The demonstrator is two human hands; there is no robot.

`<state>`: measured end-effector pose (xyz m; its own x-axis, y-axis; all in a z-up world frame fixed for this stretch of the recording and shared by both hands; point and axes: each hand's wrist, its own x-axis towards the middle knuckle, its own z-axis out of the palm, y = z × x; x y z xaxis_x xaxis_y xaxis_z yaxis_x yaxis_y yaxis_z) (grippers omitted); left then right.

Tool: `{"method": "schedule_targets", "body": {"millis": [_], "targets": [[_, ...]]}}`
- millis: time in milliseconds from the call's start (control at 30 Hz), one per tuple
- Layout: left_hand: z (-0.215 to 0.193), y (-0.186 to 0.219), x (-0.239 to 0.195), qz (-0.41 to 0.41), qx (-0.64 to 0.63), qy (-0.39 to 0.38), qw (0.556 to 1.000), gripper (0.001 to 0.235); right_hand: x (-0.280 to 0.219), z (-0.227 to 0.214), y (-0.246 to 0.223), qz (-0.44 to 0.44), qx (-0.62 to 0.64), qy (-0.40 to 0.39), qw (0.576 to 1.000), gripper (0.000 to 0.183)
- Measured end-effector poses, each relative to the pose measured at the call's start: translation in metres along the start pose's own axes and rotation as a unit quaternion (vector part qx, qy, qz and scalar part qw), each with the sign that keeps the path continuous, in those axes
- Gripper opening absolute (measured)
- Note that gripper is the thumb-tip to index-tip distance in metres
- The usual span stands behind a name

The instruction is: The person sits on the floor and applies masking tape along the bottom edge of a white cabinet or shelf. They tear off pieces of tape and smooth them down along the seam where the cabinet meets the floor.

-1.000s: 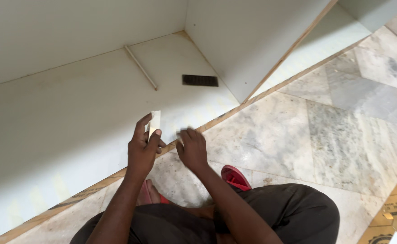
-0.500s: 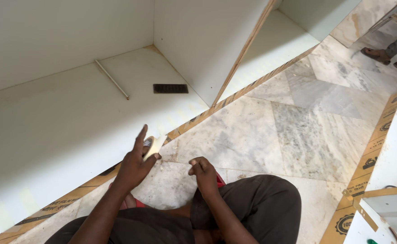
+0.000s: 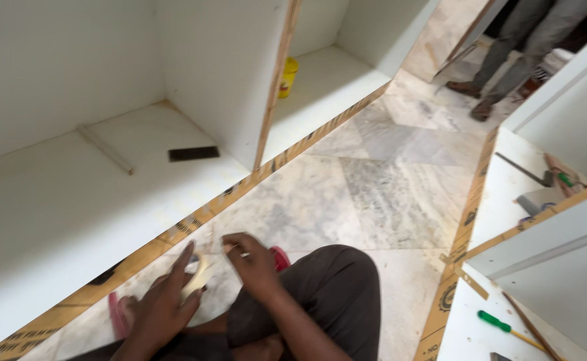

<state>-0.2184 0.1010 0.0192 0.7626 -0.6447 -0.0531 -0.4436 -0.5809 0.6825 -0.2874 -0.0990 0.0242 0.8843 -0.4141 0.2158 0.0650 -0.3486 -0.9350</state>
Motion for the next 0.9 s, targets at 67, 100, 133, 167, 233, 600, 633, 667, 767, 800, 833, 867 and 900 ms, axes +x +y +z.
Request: {"method": "schedule_targets", "body": {"millis": [67, 100, 133, 167, 233, 600, 633, 667, 767, 800, 833, 867, 900], "targets": [[0.007, -0.011, -0.005, -0.009, 0.019, 0.02, 1.0, 0.103, 0.0, 0.006, -0.01, -0.028, -0.005, -0.028, 0.999, 0.024], [0.01, -0.02, -0.007, -0.014, 0.03, 0.03, 0.999, 0.103, -0.003, 0.008, -0.015, -0.025, -0.02, -0.047, 0.998, 0.025], [0.011, -0.031, -0.008, -0.004, 0.02, 0.034, 0.999, 0.105, -0.008, 0.012, -0.02, -0.023, -0.034, -0.066, 0.997, 0.026], [0.013, -0.043, -0.006, 0.006, 0.01, 0.037, 0.999, 0.106, -0.011, 0.017, -0.024, -0.024, -0.04, -0.084, 0.995, 0.029], [0.016, -0.062, 0.001, 0.02, 0.006, 0.048, 0.999, 0.108, -0.014, 0.025, -0.033, -0.058, -0.064, -0.097, 0.992, 0.031], [-0.004, -0.052, 0.025, -0.01, 0.015, 0.118, 0.993, 0.102, 0.002, 0.019, -0.054, -0.178, -0.062, -0.081, 0.979, 0.049], [-0.007, -0.042, 0.029, 0.002, 0.02, 0.118, 0.993, 0.103, 0.007, 0.018, -0.052, -0.152, -0.05, -0.084, 0.984, 0.049], [-0.009, -0.033, 0.032, 0.013, 0.024, 0.118, 0.993, 0.105, 0.012, 0.015, -0.05, -0.124, -0.038, -0.087, 0.988, 0.049], [-0.014, -0.01, 0.043, -0.01, 0.033, 0.101, 0.994, 0.104, 0.031, 0.007, -0.042, -0.086, 0.003, -0.085, 0.993, 0.041], [-0.016, -0.005, 0.045, -0.029, 0.037, 0.094, 0.994, 0.103, 0.038, 0.005, -0.039, -0.081, 0.019, -0.084, 0.993, 0.038], [-0.017, -0.001, 0.049, -0.012, 0.033, 0.103, 0.994, 0.102, 0.045, 0.004, -0.035, -0.073, 0.025, -0.085, 0.993, 0.035], [-0.017, 0.001, 0.053, 0.004, 0.028, 0.112, 0.993, 0.101, 0.053, 0.002, -0.03, -0.065, 0.032, -0.088, 0.994, 0.032], [-0.016, 0.001, 0.057, 0.02, 0.024, 0.12, 0.992, 0.1, 0.06, 0.001, -0.025, -0.056, 0.038, -0.09, 0.994, 0.029]]}}
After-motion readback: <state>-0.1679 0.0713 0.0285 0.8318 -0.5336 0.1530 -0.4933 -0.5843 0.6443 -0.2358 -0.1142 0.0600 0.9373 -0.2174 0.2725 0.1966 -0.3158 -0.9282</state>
